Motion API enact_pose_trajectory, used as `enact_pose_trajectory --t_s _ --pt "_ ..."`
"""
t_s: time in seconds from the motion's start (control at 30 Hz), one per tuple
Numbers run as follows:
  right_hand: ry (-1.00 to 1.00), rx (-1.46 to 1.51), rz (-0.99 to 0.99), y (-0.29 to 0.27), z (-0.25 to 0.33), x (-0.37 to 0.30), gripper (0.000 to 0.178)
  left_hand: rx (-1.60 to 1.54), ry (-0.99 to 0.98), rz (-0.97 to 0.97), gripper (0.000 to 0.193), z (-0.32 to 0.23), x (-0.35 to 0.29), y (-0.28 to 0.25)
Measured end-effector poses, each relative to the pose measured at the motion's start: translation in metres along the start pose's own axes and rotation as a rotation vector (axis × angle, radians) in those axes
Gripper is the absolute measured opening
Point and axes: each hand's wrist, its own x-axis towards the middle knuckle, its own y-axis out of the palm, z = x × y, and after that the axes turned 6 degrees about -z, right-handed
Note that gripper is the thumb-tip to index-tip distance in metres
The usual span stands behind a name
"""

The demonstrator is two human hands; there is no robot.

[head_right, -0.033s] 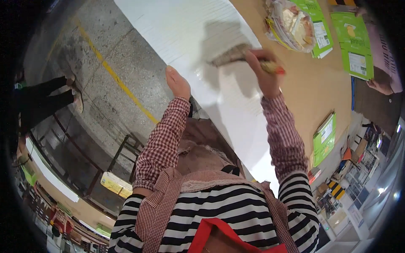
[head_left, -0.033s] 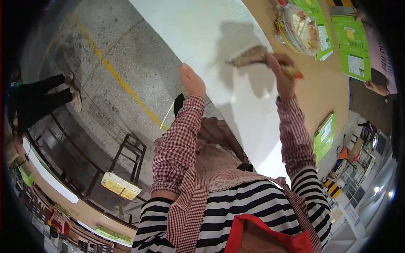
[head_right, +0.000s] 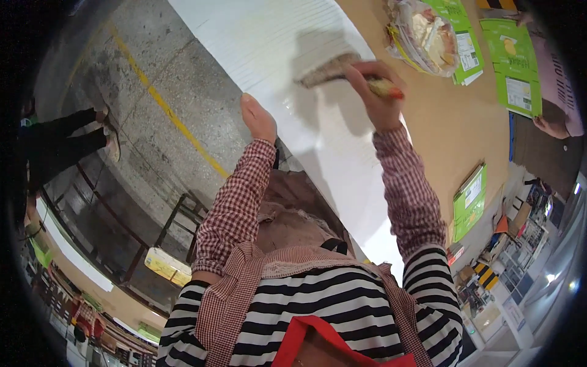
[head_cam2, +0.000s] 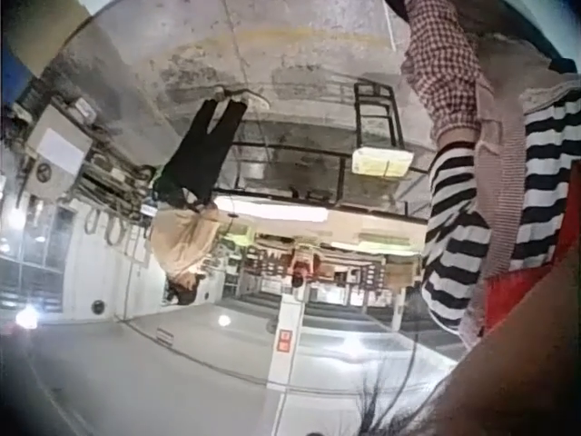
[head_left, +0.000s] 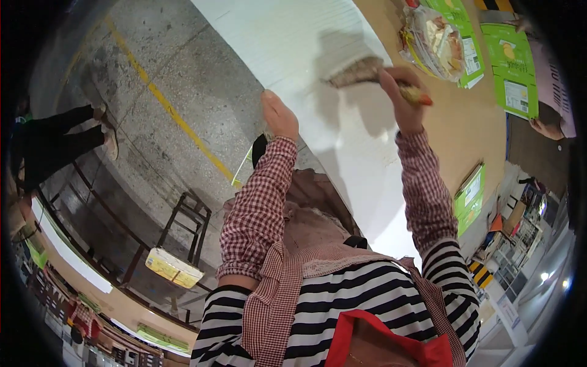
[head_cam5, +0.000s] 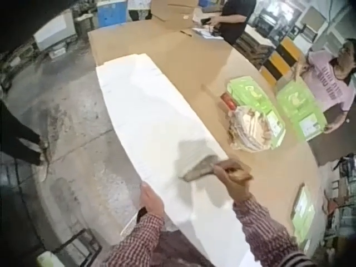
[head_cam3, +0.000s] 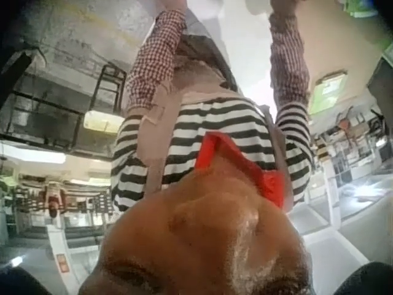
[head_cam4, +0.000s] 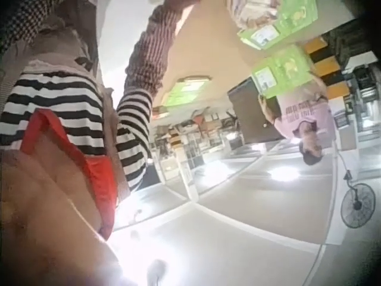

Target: Applying glue or adhesive to a large sheet of white paper using a brush in a manufacturing setting.

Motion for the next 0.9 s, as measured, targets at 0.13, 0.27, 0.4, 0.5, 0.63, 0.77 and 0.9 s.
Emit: enact_pose_trajectory --t_s 0.13,0.27,0.4,0.5,0.63,0.77,0.9 --pt "0.025 -0.029 0.028 0.027 0.000 -0.006 0.008 0.040 0.080 -0.041 0.044 0.003 0.009 -0.008" --pt "0.044 -0.350 0.140 -0.021 0.019 -0.057 0.010 0.014 0.046 -0.079 0.046 0.003 0.008 -0.006" --pt "0.216 -0.273 0.191 -0.004 0.042 -0.029 0.011 -0.012 0.061 -0.109 0.050 0.020 0.013 -0.009" --pt "-0.009 -0.187 0.096 0.045 0.043 0.026 0.008 0.089 0.190 -0.183 0.049 0.025 0.012 -0.013" --pt "-0.248 -0.064 0.032 0.082 0.023 0.082 0.009 0.028 -0.062 0.034 0.038 -0.005 0.003 -0.010" --pt "-0.131 -0.266 0.097 0.050 -0.003 0.050 0.009 0.035 -0.093 0.015 0.040 -0.015 0.006 -0.014" --pt "0.192 -0.232 0.171 0.013 0.007 0.035 0.009 0.052 -0.084 -0.078 0.042 -0.007 0.004 -0.012"
